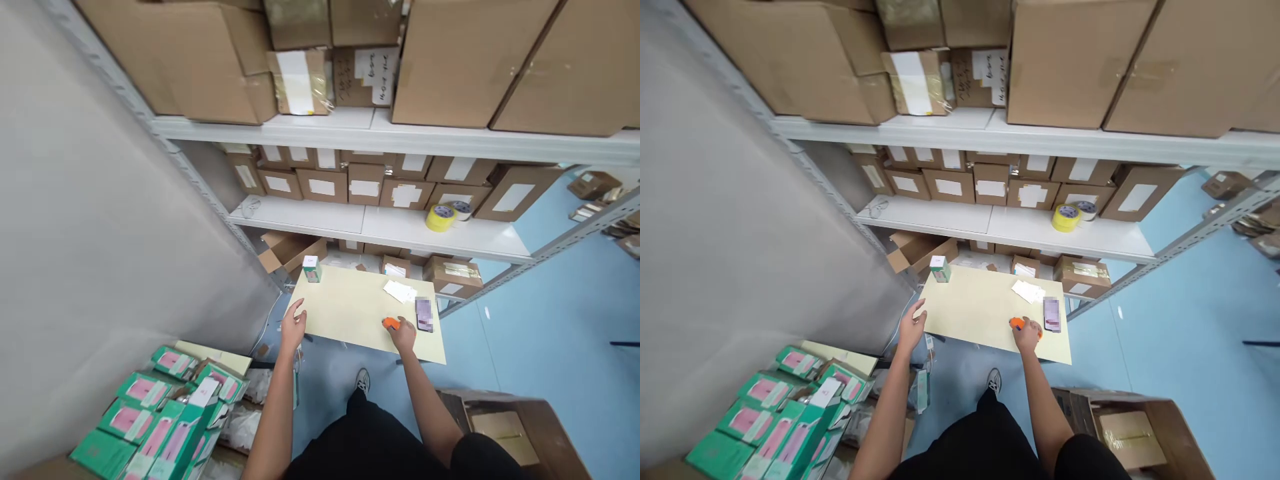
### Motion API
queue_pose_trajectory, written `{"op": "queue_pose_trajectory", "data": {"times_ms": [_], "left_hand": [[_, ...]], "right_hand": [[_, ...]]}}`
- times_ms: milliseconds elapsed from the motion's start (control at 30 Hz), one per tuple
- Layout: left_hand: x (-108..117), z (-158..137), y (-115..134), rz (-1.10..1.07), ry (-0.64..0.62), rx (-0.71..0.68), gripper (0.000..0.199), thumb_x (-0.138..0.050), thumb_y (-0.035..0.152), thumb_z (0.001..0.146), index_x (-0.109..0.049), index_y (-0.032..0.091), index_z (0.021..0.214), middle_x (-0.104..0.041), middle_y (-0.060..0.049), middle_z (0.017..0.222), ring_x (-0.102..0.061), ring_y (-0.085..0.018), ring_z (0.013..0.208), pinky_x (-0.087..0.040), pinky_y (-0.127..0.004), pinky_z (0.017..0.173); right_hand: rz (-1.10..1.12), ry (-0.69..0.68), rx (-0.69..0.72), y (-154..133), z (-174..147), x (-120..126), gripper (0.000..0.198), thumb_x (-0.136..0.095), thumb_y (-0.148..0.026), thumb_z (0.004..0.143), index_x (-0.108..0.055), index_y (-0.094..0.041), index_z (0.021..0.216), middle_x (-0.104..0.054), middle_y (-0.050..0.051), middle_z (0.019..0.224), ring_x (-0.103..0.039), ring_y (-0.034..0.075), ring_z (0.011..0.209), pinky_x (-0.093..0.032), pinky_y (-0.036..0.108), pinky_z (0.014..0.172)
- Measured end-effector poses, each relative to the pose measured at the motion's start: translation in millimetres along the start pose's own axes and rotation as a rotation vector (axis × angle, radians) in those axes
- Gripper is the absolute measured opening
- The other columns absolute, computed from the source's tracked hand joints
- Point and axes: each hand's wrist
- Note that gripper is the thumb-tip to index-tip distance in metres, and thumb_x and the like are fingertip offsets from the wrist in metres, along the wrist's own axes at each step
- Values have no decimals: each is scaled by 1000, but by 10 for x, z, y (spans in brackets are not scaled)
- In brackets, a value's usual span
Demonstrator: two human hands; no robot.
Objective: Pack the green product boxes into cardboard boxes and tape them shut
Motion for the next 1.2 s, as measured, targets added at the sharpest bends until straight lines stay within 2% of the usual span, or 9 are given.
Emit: {"op": "queue_pose_trajectory", "data": {"times_ms": [133, 300, 433, 567, 700, 800, 933, 1067, 1200], "left_hand": [[483, -379, -57, -85, -11, -28, 50, -62, 39, 92, -62, 19, 139, -61, -14, 146, -58, -28, 136, -53, -44, 109], [1353, -1167, -193, -145, 42, -26, 56, -65, 40, 91, -60, 22, 143, -58, -12, 151, -52, -28, 142, -52, -43, 111], [2161, -1916, -347, -189, 211, -15, 54, -67, 39, 90, -63, 24, 142, -58, -11, 152, -53, -29, 142, -51, -44, 112], [2952, -2665, -530, -176, 393, 18, 55, -69, 37, 90, -63, 25, 143, -58, -9, 152, -51, -28, 144, -48, -43, 115], [3547, -3299, -679, -166, 580, 85, 58, -68, 38, 93, -58, 25, 148, -53, -9, 157, -47, -27, 147, -47, -41, 115], [3804, -3700, -804, -157, 724, 117, 58, -66, 40, 95, -55, 26, 150, -48, -8, 161, -42, -28, 151, -48, -40, 115], [3998, -4249, -1074, -209, 889, 206, 60, -65, 41, 96, -52, 25, 152, -47, -10, 162, -42, -28, 151, -46, -42, 116], [4156, -4851, -1345, -213, 1075, 329, 61, -68, 42, 93, -55, 22, 150, -53, -11, 157, -47, -28, 147, -39, -44, 122], [4267, -5434, -1479, -174, 1201, 404, 62, -67, 41, 93, -53, 23, 151, -50, -11, 159, -46, -26, 148, -38, -45, 123]], "right_hand": [[232, -14, 221, -748, -330, 10, 54, -56, -40, 79, -66, -18, 127, -73, 16, 120, -64, 34, 118, -49, 47, 100], [558, -236, 427, -1789, -1232, -229, 56, -60, -50, 83, -63, -23, 133, -69, 14, 134, -63, 32, 125, -55, 47, 94], [669, -497, 536, -2490, -2157, -529, 61, -63, -53, 86, -60, -24, 140, -63, 16, 144, -60, 32, 130, -55, 48, 98], [701, -705, 629, -3062, -3126, -812, 65, -62, -54, 89, -57, -24, 147, -57, 14, 151, -58, 31, 133, -53, 48, 104], [718, -933, 751, -3525, -4018, -990, 63, -62, -51, 90, -56, -28, 148, -55, 10, 154, -55, 30, 136, -53, 46, 104], [712, -1098, 867, -3798, -4574, -1117, 59, -61, -48, 93, -56, -29, 149, -53, 8, 156, -54, 28, 138, -51, 45, 107], [690, -1277, 952, -4024, -5242, -1374, 58, -61, -47, 94, -56, -30, 149, -52, 7, 157, -52, 28, 140, -50, 43, 108], [663, -1438, 975, -4059, -5912, -1644, 58, -61, -47, 94, -55, -30, 149, -48, 7, 160, -51, 28, 140, -51, 44, 107], [616, -1583, 1021, -3953, -6542, -1834, 58, -61, -47, 94, -54, -31, 149, -49, 6, 160, -49, 28, 142, -51, 46, 108]]}}
Point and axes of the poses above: each hand's wrist, its own z-axis towards the middle knuckle, its own x-axis out of the back of the hand, y = z × x
